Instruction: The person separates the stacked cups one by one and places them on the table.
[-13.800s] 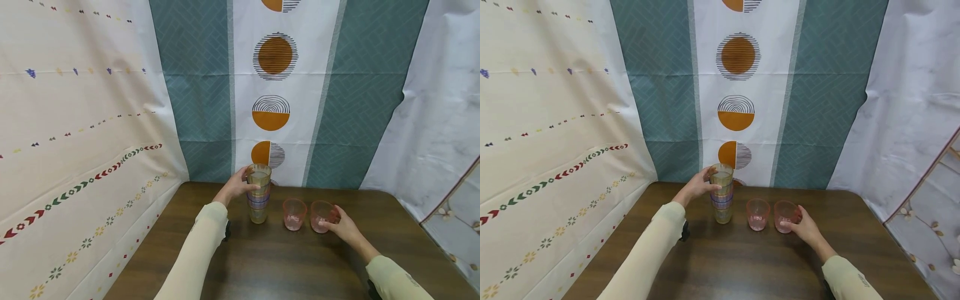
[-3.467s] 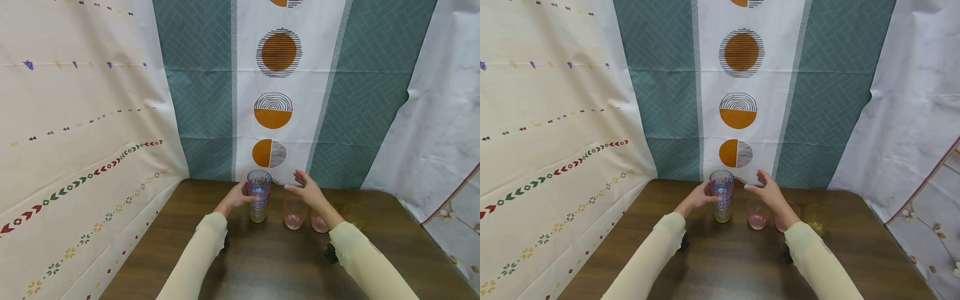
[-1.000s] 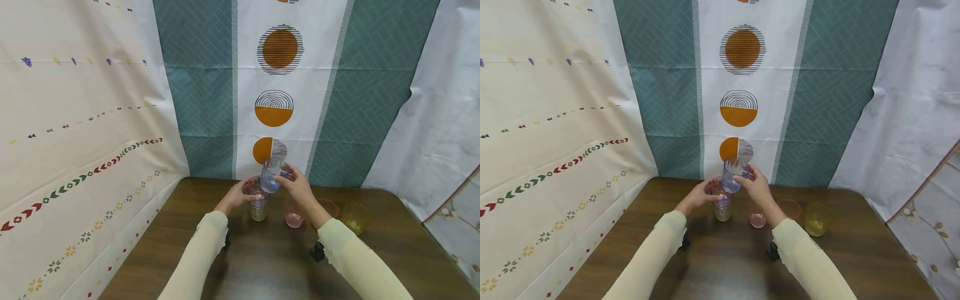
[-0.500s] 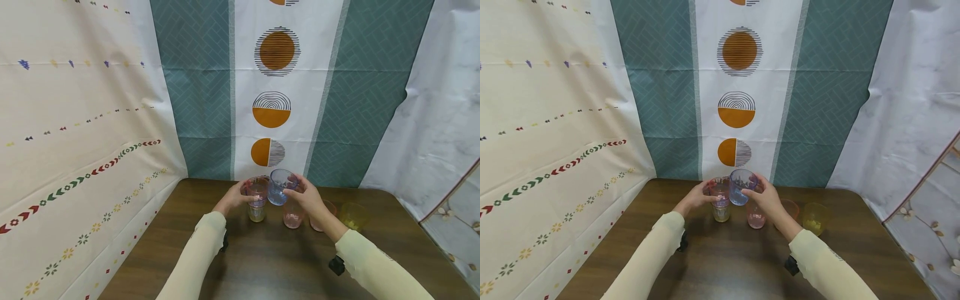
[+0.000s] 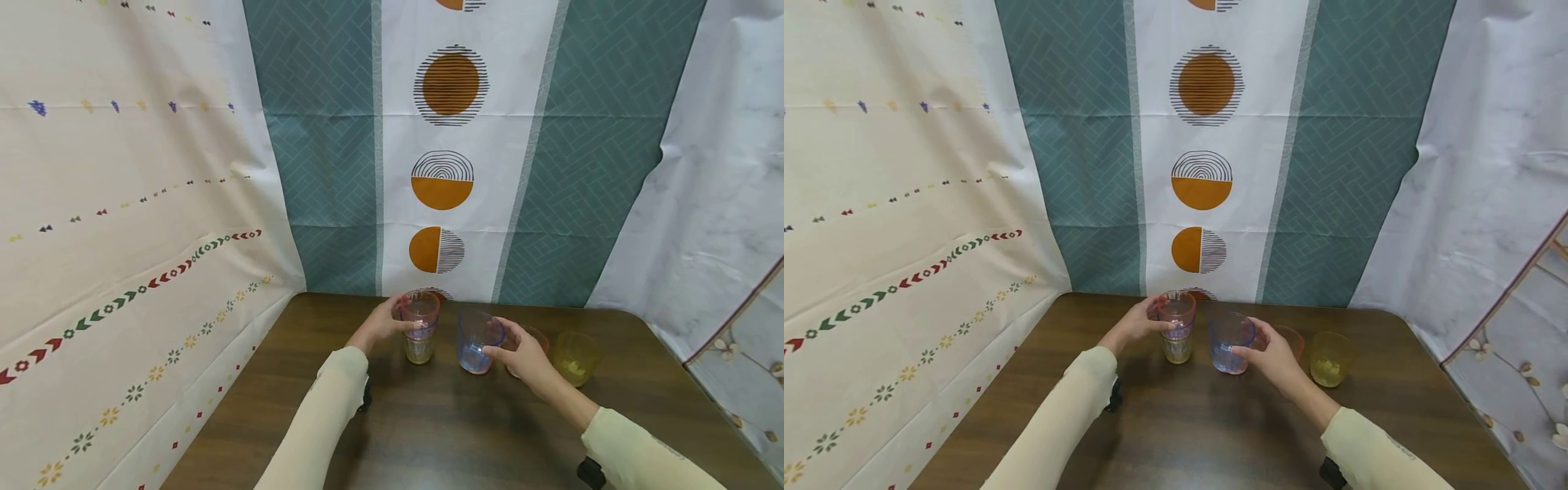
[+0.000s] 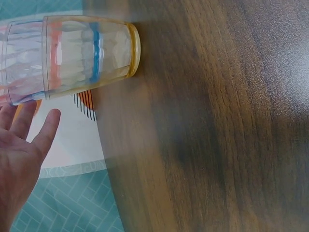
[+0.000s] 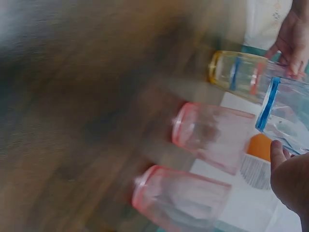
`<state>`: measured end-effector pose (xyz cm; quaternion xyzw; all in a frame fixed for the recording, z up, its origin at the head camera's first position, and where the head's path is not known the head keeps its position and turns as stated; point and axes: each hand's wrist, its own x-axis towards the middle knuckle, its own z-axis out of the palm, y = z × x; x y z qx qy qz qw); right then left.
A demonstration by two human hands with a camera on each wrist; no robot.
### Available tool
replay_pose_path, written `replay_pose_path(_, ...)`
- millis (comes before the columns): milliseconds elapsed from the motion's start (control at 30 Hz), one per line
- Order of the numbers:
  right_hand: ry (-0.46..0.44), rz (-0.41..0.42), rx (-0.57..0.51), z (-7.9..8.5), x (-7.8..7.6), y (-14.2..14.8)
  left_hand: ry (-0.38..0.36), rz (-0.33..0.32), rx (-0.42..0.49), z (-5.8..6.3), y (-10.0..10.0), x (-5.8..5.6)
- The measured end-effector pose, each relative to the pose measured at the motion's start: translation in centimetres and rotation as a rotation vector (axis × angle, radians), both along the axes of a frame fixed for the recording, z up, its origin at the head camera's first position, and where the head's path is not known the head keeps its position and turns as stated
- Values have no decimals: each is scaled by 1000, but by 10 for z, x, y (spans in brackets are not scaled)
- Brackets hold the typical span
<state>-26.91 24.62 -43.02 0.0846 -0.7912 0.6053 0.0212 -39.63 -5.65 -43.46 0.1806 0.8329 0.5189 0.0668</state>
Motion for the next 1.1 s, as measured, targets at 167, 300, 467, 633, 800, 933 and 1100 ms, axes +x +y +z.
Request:
replay_pose_path(167,78,6,53,-15,9,7,1,11,-11,0,0,0)
replay_pose_path(300,78,22,53,-25,14,9,9,14,-8,0,0,-1)
replay_pose_path(467,46,14,67,-36,18,11,5,9,-4,-1,-1,-1)
replay_pose_path(633,40,2,124,-48,20,14,-2,10,-8,-1,0,-1)
replay_pose_path(800,43,-22,160,-59,23,16,0,16,-13,-1,0,-1)
replay_pose_path(933,48,-42,176,-65,24,17,2,7,-3,-2,1,-1)
replay_pose_path(1100,43,-4,108,-70,23,17,-2,10,4,-2,1,-1)
